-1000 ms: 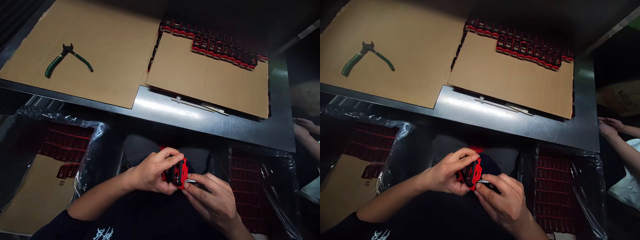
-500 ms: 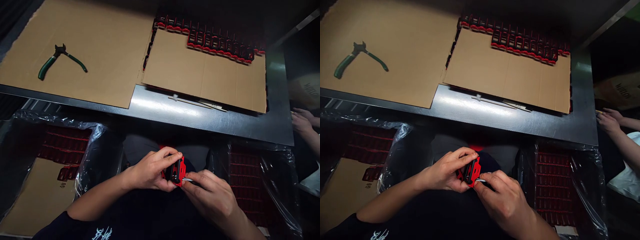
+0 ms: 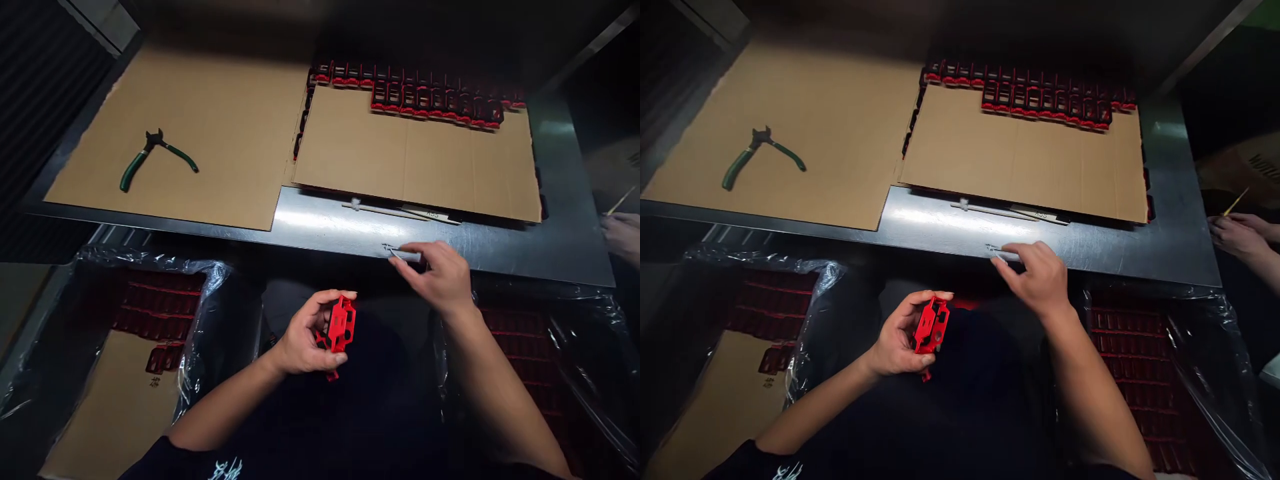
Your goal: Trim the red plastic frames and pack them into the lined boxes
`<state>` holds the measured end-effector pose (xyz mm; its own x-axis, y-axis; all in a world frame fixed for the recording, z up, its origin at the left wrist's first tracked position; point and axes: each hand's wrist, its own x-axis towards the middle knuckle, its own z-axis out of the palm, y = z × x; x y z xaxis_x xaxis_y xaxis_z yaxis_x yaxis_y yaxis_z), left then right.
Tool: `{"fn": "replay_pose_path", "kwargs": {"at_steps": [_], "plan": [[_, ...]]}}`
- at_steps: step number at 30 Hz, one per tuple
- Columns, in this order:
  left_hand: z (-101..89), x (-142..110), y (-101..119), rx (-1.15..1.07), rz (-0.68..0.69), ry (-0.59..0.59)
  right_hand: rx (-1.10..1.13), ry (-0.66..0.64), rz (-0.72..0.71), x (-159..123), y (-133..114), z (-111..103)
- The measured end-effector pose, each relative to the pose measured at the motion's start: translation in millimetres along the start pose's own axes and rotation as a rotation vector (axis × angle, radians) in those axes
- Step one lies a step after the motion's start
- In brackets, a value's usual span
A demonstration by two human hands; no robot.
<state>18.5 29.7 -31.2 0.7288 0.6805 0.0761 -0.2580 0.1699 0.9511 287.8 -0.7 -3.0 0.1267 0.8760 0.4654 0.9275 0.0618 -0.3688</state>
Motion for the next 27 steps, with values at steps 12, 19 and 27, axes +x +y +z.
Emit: {"fn": "replay_pose_path", "kwargs": {"at_steps": [12, 19, 27], "plan": [[3.3, 0.9, 4.5, 0.100, 0.018, 0.019, 0.598, -0.088, 0.488, -36.1, -50.0, 1.5], [-2.3, 4.6, -8.3, 0.176, 0.099, -0.098, 1.560, -0.497, 0.912, -73.2, -84.6, 7.0], [3.1, 2.0, -2.5, 0.096, 0.042, -0.080, 1.781, -0.610, 0.982, -71.0, -91.4, 16.3]]}}
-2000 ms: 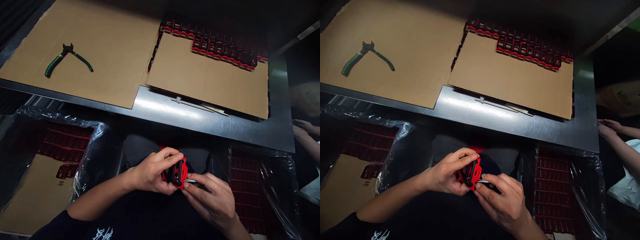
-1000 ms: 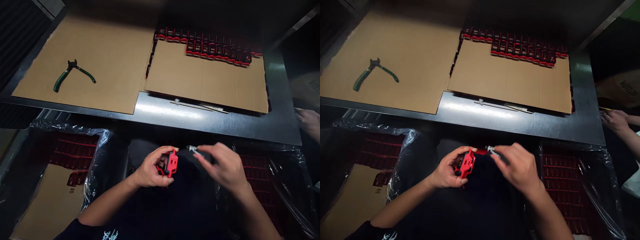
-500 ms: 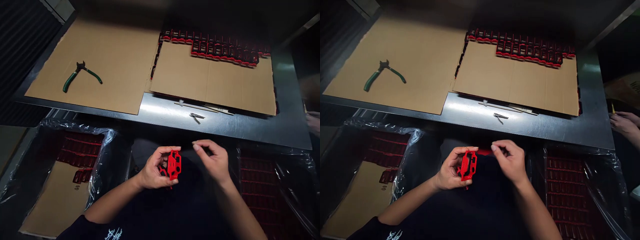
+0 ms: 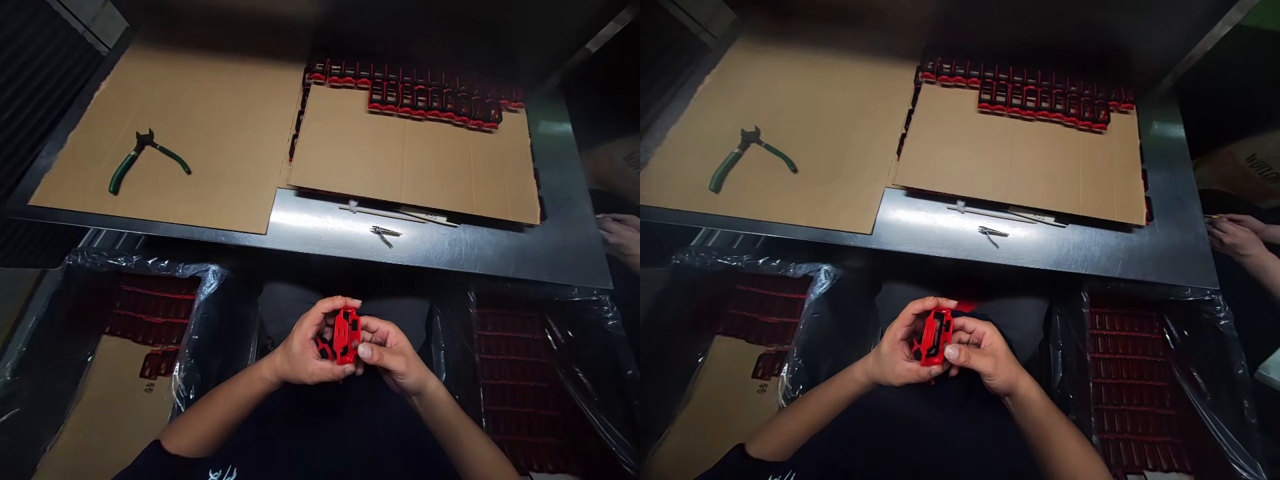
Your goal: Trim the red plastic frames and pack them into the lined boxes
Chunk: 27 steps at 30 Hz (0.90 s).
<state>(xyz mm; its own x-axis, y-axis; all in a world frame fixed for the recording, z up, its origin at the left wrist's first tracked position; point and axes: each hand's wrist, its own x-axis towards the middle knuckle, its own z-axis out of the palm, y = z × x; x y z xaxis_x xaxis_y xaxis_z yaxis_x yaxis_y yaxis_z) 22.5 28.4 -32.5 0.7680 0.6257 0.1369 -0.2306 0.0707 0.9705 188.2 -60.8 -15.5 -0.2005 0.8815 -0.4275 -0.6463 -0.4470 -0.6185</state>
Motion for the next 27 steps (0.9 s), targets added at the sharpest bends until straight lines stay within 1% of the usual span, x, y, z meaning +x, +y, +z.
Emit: {"fn": "replay_pose_path", "kwargs": {"at_steps": [4, 10, 18, 27], "plan": [[2.1, -1.1, 0.8, 0.002, -0.010, 0.005, 0.001, 0.034, 0.011, -1.5, 3.7, -2.1], [3.5, 1.7, 3.0, 0.056, 0.016, -0.012, -0.031, 0.049, -0.002, -3.6, 2.0, -2.4], [2.9, 1.9, 6.0, 0.181, -0.061, -0.017, -0.038, 0.100, -0.016, -5.5, 4.4, 0.3], [2.4, 4.5, 11.4, 0.235, -0.127, -0.010, -0.088, 0.156, -0.056, -4.2, -1.7, 7.1]]}}
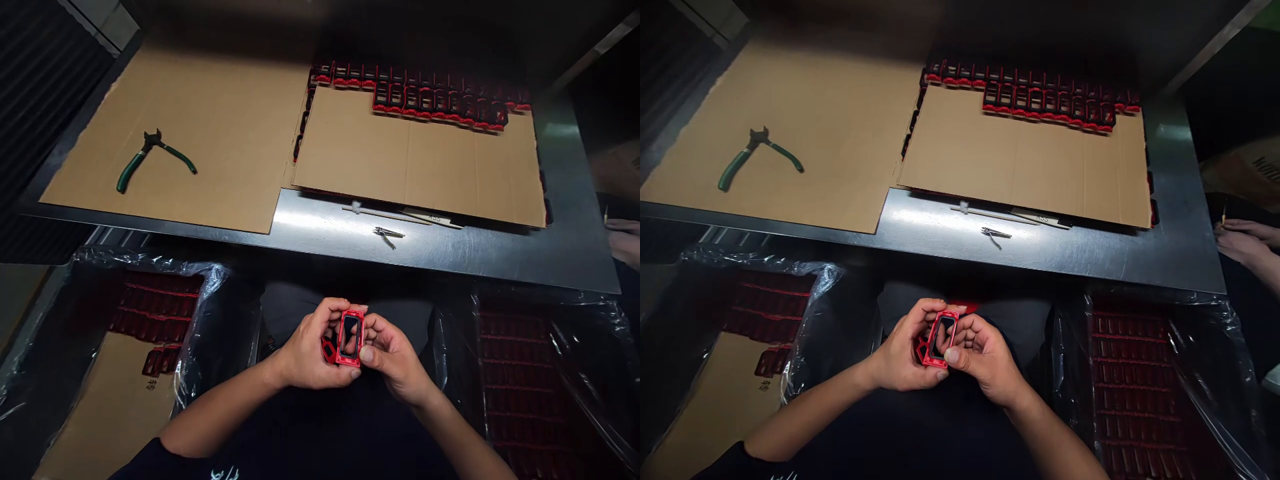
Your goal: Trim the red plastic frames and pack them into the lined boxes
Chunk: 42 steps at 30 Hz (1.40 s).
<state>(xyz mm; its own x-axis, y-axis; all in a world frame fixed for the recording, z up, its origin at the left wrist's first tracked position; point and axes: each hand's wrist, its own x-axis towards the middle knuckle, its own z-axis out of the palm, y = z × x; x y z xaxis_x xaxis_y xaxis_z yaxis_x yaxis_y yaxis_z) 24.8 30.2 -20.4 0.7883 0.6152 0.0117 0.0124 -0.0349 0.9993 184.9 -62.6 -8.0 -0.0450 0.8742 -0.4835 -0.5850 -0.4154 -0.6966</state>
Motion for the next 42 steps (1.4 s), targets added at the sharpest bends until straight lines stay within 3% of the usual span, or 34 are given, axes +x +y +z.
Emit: {"fn": "replay_pose_path", "kwargs": {"at_steps": [13, 21, 32, 35, 38, 40, 42], "plan": [[0.6, -3.1, -6.2, 0.057, 0.058, 0.012, -0.027, 0.013, -0.027, 0.6, 1.3, -1.6], [-1.8, -2.9, -2.4, 0.074, -0.038, 0.016, -0.005, 0.015, -0.016, 0.3, 2.1, -2.4], [-3.0, -1.0, 1.1, 0.142, -0.017, 0.001, 0.093, -0.004, -0.023, 3.5, 4.7, -6.7], [-6.0, 3.7, 0.3, 0.176, -0.009, -0.046, 0.205, 0.038, 0.020, 5.8, 8.5, -0.4], [-9.4, 11.4, 1.9, 0.265, -0.051, -0.178, 0.275, 0.065, 0.059, 2.6, 9.8, -1.8], [-13.0, 18.7, -0.5, 0.331, -0.051, -0.277, 0.096, 0.234, 0.012, -8.8, 4.6, -24.3], [-15.9, 28.5, -7.5, 0.379, 0.024, -0.361, -0.189, 0.620, -0.023, -39.1, -4.2, -68.6]]}}
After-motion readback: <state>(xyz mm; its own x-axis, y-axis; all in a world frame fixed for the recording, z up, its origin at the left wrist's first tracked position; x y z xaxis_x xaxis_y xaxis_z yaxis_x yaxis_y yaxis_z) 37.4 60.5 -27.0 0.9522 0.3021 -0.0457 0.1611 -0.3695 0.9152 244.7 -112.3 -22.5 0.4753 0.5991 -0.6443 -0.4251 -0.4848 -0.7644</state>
